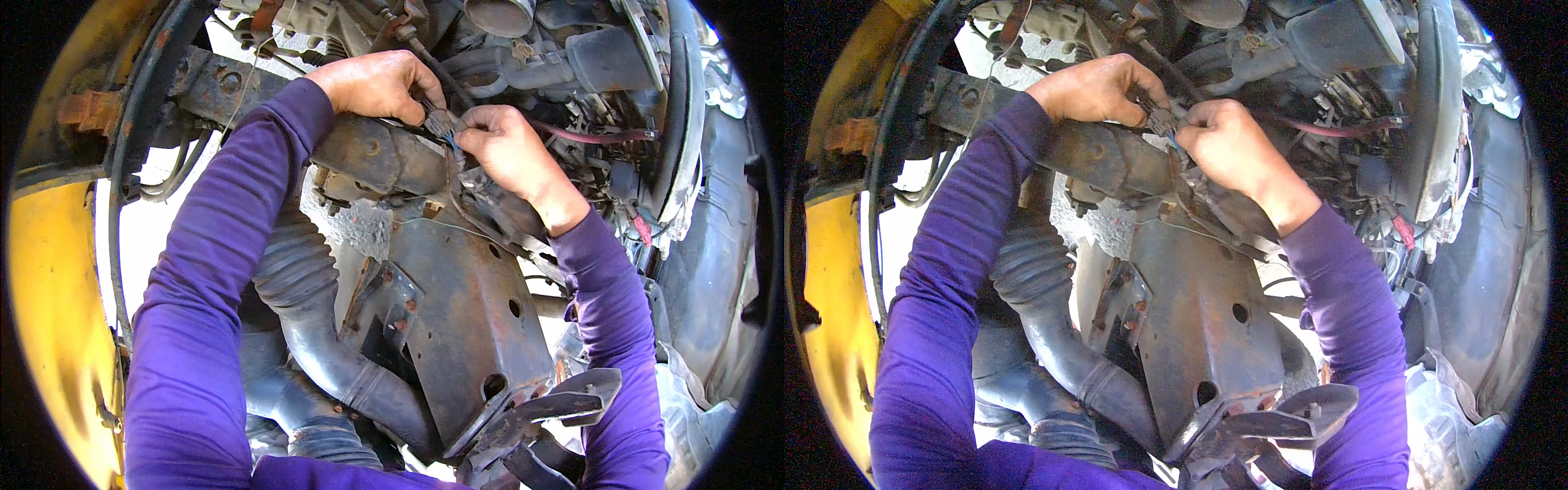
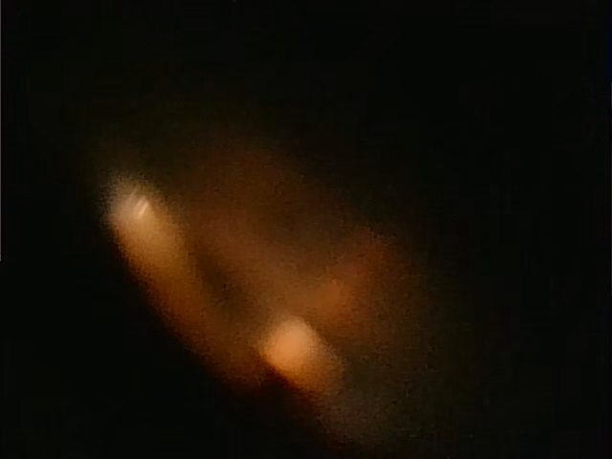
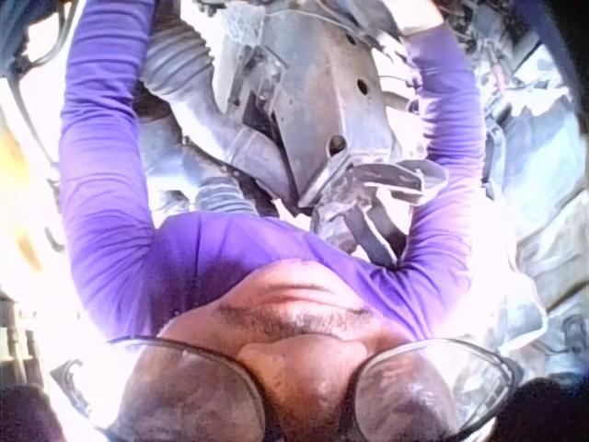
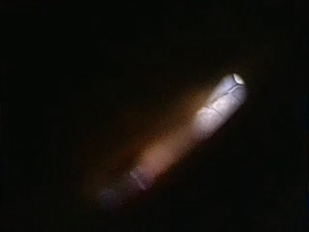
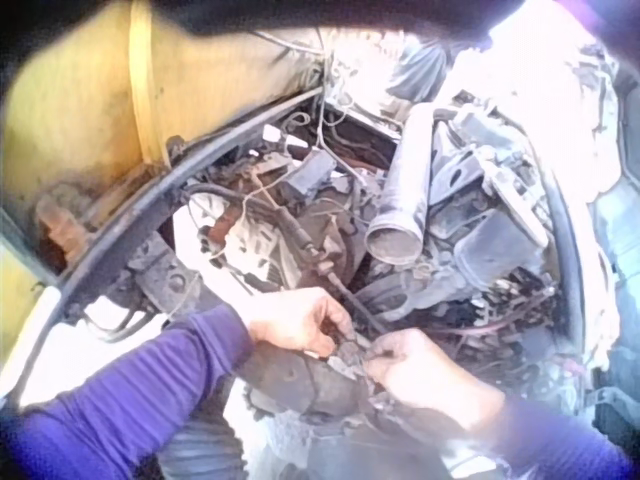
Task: The person works on a vehicle engine bay, handling wires and a small plastic bag containing a connector. They use a test light to probe electrical connections and appear to be troubleshooting or repairing the wiring.
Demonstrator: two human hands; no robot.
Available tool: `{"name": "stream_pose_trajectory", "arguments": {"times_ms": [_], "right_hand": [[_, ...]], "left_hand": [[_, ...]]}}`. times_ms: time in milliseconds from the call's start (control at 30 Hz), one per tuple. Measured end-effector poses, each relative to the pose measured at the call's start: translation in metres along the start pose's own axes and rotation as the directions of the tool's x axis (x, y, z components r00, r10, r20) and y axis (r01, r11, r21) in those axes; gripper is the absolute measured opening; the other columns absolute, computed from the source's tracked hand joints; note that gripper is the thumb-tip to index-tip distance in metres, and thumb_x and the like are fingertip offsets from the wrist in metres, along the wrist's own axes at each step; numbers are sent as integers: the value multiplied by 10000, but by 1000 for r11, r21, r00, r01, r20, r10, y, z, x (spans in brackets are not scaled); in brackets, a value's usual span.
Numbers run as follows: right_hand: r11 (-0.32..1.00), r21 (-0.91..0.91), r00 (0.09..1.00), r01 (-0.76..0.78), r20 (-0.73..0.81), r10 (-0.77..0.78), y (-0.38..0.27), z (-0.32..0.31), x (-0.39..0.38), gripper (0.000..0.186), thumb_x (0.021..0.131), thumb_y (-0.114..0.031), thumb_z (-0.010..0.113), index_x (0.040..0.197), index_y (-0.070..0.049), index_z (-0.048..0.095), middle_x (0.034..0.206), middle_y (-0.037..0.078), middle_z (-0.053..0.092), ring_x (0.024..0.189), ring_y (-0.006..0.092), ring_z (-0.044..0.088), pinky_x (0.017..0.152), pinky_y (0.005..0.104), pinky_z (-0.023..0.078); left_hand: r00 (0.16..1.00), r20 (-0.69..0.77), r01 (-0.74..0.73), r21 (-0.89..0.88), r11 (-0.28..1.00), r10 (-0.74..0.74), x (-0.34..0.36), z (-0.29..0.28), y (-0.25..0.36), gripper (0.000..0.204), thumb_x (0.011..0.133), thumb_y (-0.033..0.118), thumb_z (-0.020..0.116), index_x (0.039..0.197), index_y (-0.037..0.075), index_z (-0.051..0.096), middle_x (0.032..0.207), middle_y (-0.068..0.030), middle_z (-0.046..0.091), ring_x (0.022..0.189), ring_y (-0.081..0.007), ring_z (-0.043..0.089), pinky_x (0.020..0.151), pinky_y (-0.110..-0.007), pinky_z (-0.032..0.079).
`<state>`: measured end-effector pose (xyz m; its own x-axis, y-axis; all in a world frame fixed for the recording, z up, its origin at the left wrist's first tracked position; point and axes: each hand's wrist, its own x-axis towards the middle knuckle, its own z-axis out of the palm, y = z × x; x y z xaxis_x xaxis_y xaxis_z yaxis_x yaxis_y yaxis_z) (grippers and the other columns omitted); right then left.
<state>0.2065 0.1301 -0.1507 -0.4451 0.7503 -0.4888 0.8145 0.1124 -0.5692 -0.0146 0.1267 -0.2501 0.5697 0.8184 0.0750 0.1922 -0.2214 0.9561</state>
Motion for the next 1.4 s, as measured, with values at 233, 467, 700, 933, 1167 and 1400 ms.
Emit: {"name": "stream_pose_trajectory", "arguments": {"times_ms": [233,467,700,933,1167,1400], "right_hand": [[905,-396,963,156,-142,-229,-5,12,-7,199,828,-132,634,875,59,663,893,333,671,870,487,676,786,517,541],[944,-285,962,169,-160,-221,2,9,-8,231,825,-124,646,940,69,699,895,310,696,867,452,705,791,484,552],[989,-124,995,82,-43,-88,3,1,-2,267,843,-155,663,950,80,731,856,295,705,805,397,721,767,438,549],[863,-477,960,168,-121,-254,1,18,1,261,903,-173,604,924,78,674,837,323,652,798,472,669,757,494,532],[942,-329,995,74,-40,-92,6,10,5,365,965,-280,590,970,73,682,937,343,669,972,504,663,875,519,530],[979,-136,910,154,-367,-194,9,19,7,340,1017,-271,567,1099,51,642,1021,299,702,1035,473,669,896,486,518]], "left_hand": [[996,77,42,-29,999,-40,-3,-5,8,372,781,118,740,1114,-46,718,858,-51,718,795,-109,622,738,-305,515],[998,43,51,1,999,-51,-2,-4,5,397,781,131,743,1142,-33,724,908,-102,759,832,-149,675,790,-328,541],[996,27,83,71,994,-85,-3,-5,13,407,781,122,746,1155,-40,723,903,-96,758,823,-147,675,782,-320,543],[995,74,66,-45,997,-63,-2,-2,0,379,782,95,732,1131,-53,713,860,-53,716,787,-110,627,729,-299,517],[997,69,28,71,997,-33,2,-2,8,389,773,86,708,1147,-22,716,907,-89,736,839,-146,654,782,-325,533],[855,-469,53,502,863,220,-25,18,26,332,784,124,700,1097,12,687,1019,-172,705,926,-348,695,830,-417,558]]}}
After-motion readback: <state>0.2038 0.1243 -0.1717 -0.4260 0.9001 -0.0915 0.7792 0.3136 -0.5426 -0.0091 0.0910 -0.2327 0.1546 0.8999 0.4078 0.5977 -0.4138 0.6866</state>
